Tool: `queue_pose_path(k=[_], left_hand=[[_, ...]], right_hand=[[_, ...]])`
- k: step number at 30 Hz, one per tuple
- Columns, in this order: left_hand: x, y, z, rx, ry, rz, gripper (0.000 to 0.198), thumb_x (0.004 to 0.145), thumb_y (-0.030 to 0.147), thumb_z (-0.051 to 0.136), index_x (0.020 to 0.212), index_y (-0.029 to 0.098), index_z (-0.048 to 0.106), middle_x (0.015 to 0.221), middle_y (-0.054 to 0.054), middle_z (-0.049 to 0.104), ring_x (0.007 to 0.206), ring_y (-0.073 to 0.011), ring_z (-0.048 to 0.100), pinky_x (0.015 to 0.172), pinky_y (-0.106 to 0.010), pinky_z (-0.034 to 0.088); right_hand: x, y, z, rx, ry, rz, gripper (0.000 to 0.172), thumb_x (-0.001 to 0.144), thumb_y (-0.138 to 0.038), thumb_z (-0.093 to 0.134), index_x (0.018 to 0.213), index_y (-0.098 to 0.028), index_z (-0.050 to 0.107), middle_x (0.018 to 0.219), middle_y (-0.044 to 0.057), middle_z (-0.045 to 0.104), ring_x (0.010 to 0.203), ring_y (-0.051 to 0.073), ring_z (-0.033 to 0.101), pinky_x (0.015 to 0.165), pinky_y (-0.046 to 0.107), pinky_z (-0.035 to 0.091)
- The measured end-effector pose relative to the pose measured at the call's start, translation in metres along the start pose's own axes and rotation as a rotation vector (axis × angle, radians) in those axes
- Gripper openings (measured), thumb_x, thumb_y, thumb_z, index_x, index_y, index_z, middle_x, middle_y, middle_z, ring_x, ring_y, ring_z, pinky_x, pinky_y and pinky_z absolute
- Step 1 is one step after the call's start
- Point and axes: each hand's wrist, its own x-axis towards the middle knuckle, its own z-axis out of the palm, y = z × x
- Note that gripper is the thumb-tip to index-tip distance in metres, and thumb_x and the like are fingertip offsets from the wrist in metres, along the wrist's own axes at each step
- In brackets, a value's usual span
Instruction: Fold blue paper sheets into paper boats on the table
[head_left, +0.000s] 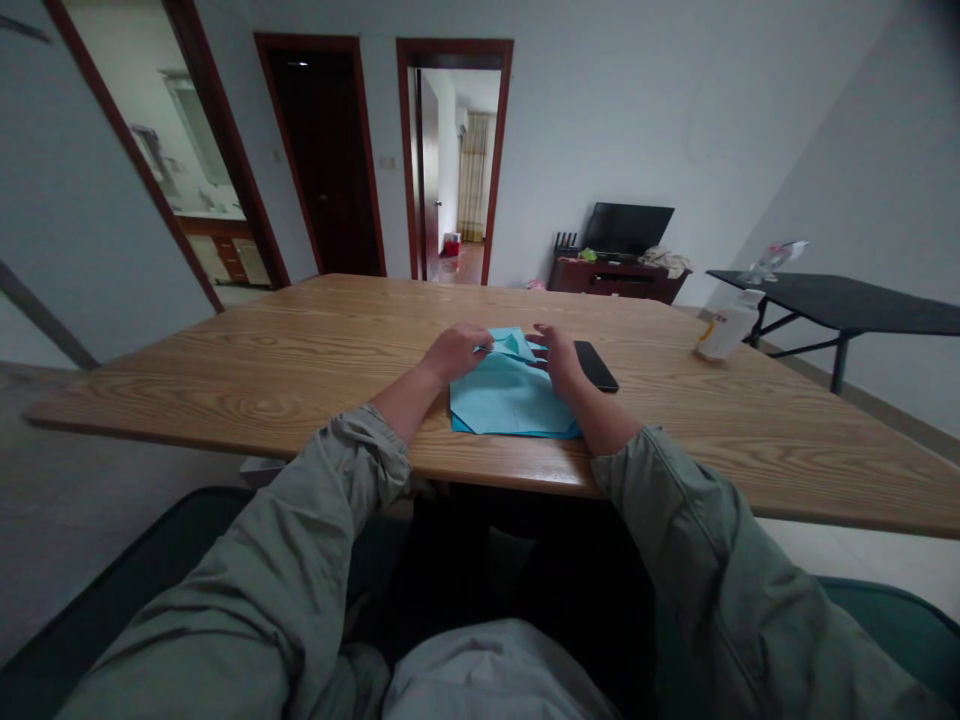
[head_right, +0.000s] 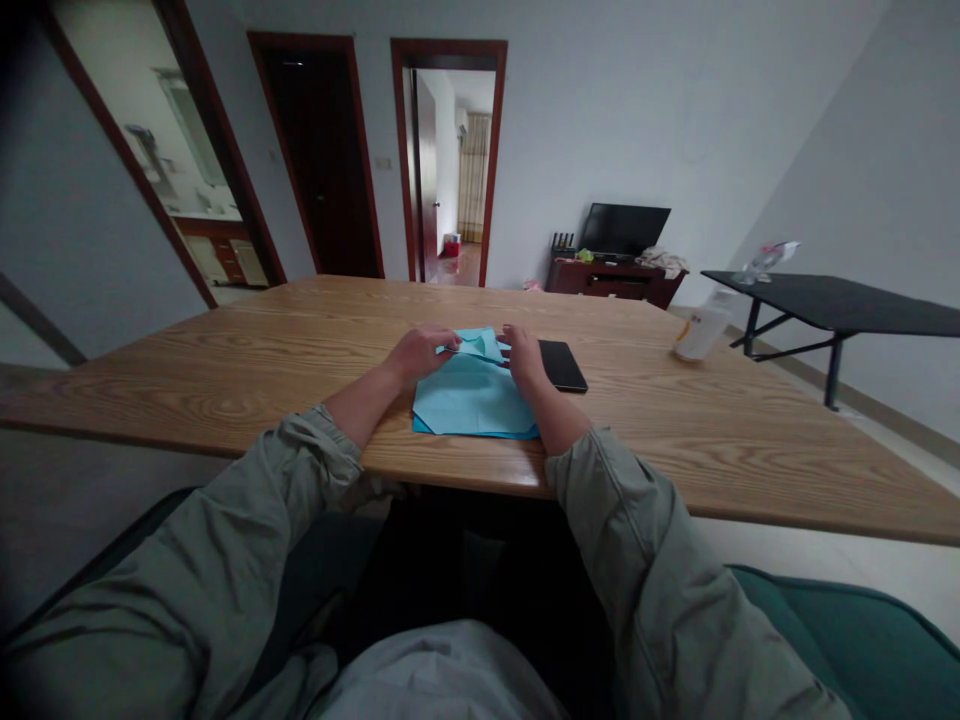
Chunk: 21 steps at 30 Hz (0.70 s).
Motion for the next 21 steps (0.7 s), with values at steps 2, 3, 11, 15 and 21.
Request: queue_pose_path(k=[2, 3, 11, 15, 21], left_hand=[[0.001, 0.001, 0.001, 0.055, 0.011, 0.052, 0.013, 0.078, 0.011, 0.059, 0.080, 0.020, 0.068, 0.094, -0.007, 0.071, 0.095, -0.0207, 0.063, 0.092, -0.036, 0.045], [0.001, 0.001, 0.001, 0.074, 0.023, 0.075, 0.013, 0.078, 0.011, 0.058, 0.080, 0.019, 0.068, 0.096, -0.007, 0.071, 0.096, -0.0207, 0.063, 0.092, -0.036, 0.044], [0.001, -0.001, 0.000, 0.125, 0.048, 0.101, 0.014, 0.081, 0.011, 0.056, 0.082, 0.019, 0.067, 0.099, -0.007, 0.070, 0.098, -0.0206, 0.061, 0.094, -0.037, 0.043], [0.001, 0.002, 0.000, 0.102, 0.051, 0.098, 0.014, 0.081, 0.010, 0.056, 0.082, 0.019, 0.067, 0.098, -0.008, 0.070, 0.097, -0.0210, 0.061, 0.093, -0.037, 0.043], [0.001, 0.005, -0.001, 0.083, 0.038, 0.061, 0.013, 0.082, 0.013, 0.057, 0.086, 0.019, 0.068, 0.095, -0.007, 0.070, 0.096, -0.0210, 0.062, 0.093, -0.037, 0.044]], right_hand=[[-0.002, -0.002, 0.000, 0.040, -0.013, 0.113, 0.037, 0.081, -0.048, 0.043, 0.106, -0.022, 0.052, 0.108, 0.011, 0.063, 0.077, 0.020, 0.066, 0.064, 0.036, 0.057], [-0.003, -0.003, 0.001, 0.048, -0.034, 0.156, 0.035, 0.081, -0.047, 0.045, 0.105, -0.022, 0.051, 0.105, 0.011, 0.064, 0.074, 0.020, 0.066, 0.062, 0.035, 0.056], [-0.016, -0.012, 0.006, 0.114, -0.273, 0.241, 0.023, 0.082, -0.039, 0.060, 0.095, -0.020, 0.053, 0.089, 0.009, 0.071, 0.061, 0.014, 0.064, 0.047, 0.021, 0.048], [-0.016, -0.008, 0.006, 0.055, -0.249, 0.188, 0.014, 0.082, -0.030, 0.062, 0.088, -0.018, 0.057, 0.085, 0.008, 0.072, 0.055, 0.011, 0.061, 0.045, 0.018, 0.046], [-0.014, -0.002, 0.005, -0.180, -0.246, 0.003, 0.019, 0.082, -0.028, 0.061, 0.099, -0.019, 0.062, 0.083, 0.005, 0.072, 0.052, 0.010, 0.062, 0.043, 0.018, 0.046]])
